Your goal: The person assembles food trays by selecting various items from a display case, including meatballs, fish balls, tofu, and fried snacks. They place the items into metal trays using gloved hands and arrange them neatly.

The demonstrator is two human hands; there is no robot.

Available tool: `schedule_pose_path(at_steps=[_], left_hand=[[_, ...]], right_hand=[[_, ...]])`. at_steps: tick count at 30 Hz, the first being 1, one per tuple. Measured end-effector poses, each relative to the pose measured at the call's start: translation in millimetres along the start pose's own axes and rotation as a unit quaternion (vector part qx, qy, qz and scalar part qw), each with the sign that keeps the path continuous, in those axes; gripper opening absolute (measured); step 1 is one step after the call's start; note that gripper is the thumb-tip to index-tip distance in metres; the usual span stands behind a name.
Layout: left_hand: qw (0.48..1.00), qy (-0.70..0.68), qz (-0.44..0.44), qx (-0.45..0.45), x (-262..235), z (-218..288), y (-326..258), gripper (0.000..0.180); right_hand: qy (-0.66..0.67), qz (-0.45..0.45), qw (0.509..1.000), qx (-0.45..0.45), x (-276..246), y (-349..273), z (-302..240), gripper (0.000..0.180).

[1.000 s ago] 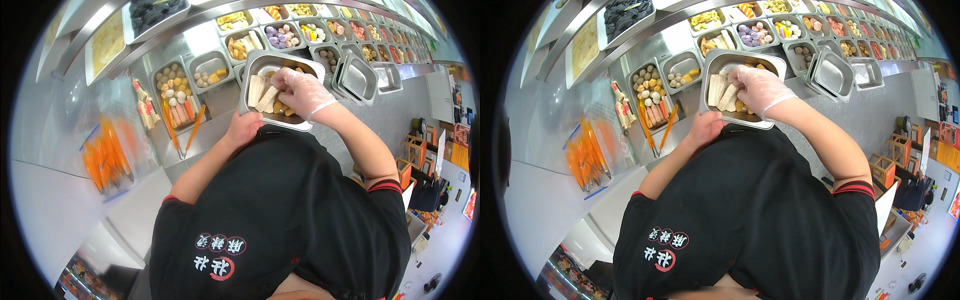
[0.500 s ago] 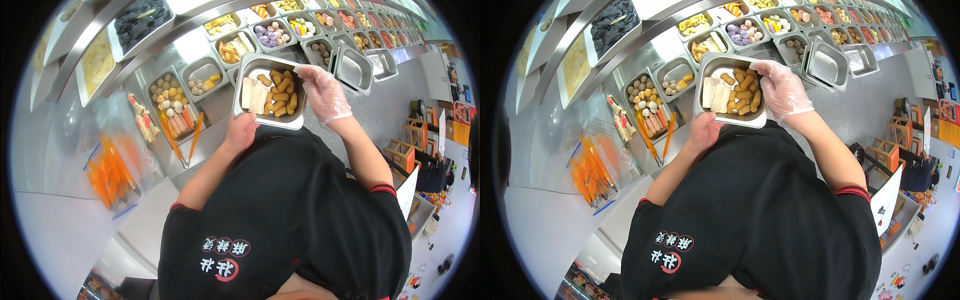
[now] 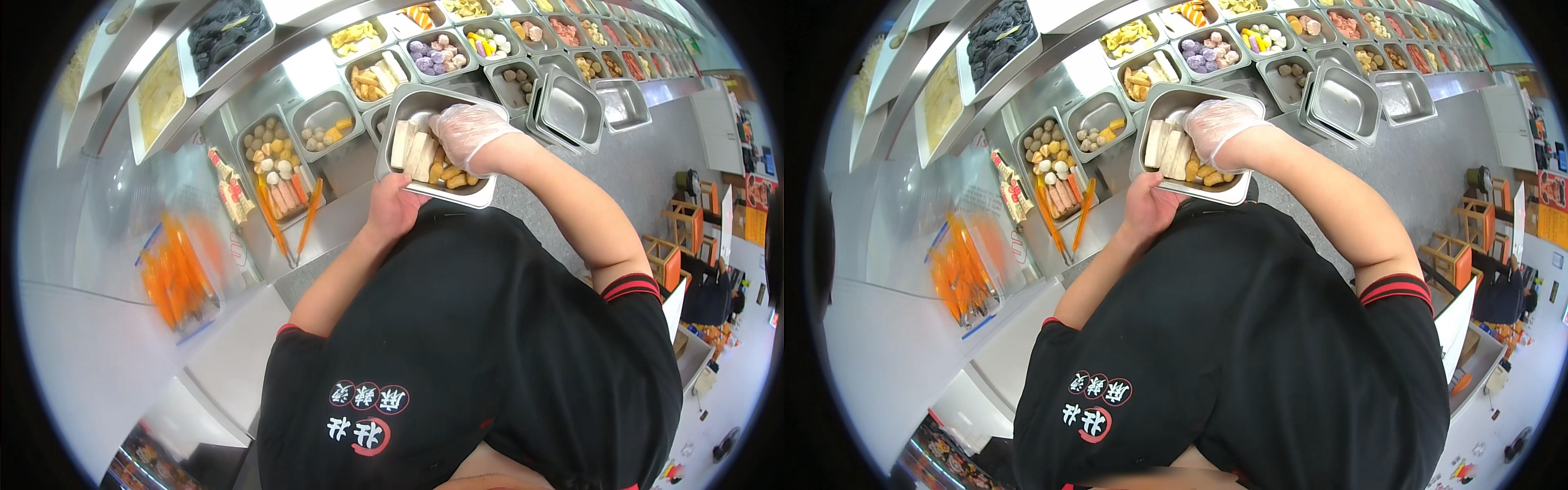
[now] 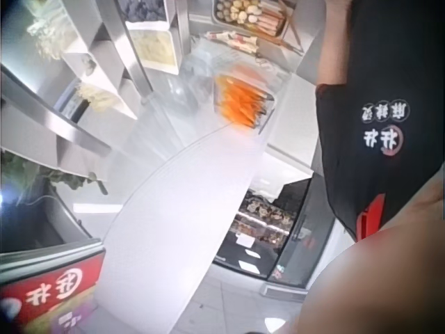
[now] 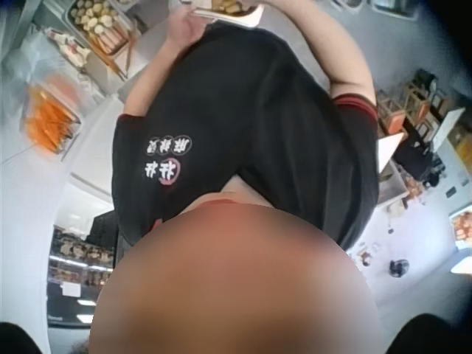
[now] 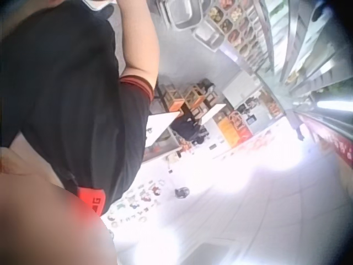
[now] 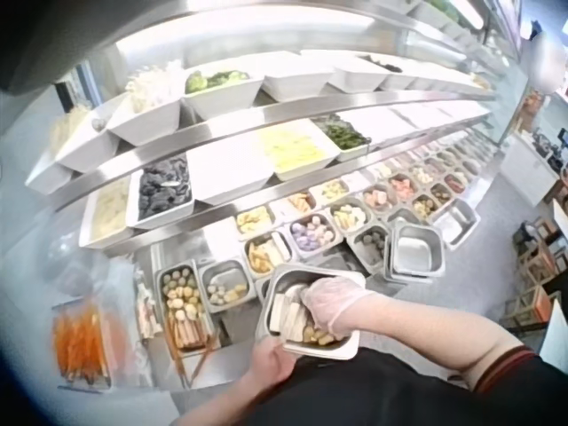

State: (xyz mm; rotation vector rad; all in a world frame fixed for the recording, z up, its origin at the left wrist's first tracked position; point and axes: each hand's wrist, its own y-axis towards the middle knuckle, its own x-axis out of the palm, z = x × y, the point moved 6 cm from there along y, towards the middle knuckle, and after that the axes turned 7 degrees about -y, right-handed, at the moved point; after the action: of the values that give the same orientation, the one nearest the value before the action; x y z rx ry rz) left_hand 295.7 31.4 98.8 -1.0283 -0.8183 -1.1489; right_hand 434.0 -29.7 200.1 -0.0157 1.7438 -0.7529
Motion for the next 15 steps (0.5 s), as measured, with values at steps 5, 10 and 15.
schedule_pose_path(at_steps=[5, 10, 15], left_hand=[[1.000, -0.003, 0.005, 0.019, 2.0, -18.3, 6.5, 0.064], [0.998, 0.005, 0.042, 0.035, 6.0, -33.0, 14.3, 0.063], [0.996, 0.020, 0.080, 0.035, 7.5, -43.1, 21.8, 0.061]], right_hand=[[0.072, 0.022, 0.997, -0.001, -5.2, -11.1, 16.1, 0.034], [0.106, 0.067, 0.992, -0.006, -1.0, -23.3, 31.8, 0.045], [0.155, 0.032, 0.987, 0.007, 14.0, -13.8, 49.3, 0.051]])
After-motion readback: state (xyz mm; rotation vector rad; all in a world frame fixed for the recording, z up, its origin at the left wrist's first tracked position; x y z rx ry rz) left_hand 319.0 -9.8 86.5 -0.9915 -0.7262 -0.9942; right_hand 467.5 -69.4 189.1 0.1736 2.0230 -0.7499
